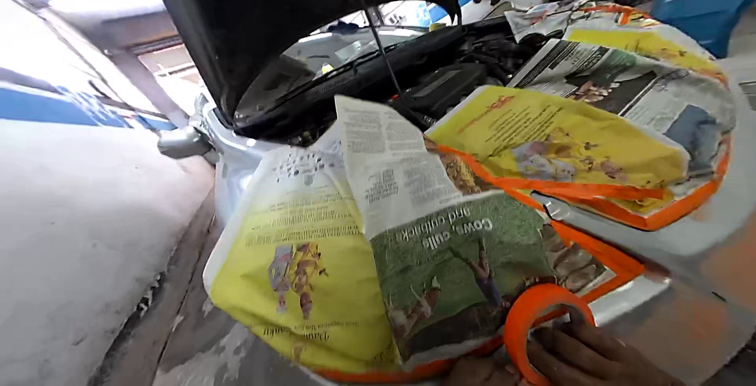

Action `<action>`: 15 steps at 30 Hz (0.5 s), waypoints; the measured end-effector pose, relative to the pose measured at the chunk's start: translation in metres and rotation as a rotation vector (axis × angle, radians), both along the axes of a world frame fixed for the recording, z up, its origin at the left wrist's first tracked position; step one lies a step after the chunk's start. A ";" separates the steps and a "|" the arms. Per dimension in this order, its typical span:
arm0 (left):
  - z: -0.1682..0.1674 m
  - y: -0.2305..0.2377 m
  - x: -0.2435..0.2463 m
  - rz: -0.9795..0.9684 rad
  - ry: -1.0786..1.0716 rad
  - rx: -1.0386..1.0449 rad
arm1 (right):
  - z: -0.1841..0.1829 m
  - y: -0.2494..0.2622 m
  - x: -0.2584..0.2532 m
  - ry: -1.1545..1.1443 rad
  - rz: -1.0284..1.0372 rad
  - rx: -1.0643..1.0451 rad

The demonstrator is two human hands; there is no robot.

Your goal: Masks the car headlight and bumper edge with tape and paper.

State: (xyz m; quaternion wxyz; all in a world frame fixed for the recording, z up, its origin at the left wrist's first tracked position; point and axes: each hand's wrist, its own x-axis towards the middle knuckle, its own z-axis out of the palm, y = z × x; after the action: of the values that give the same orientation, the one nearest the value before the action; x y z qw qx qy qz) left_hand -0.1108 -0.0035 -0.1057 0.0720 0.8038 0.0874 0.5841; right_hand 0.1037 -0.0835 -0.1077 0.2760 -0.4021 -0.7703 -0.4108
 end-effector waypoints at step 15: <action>0.053 -0.044 0.002 0.179 0.160 -0.241 | -0.008 0.017 0.002 0.168 0.211 0.169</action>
State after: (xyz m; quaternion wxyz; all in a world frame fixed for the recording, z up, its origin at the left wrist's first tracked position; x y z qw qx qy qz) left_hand -0.1085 -0.0474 -0.0528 0.1082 0.8223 0.2335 0.5076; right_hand 0.1061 -0.0660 -0.1153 0.4140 -0.3274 -0.7451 -0.4077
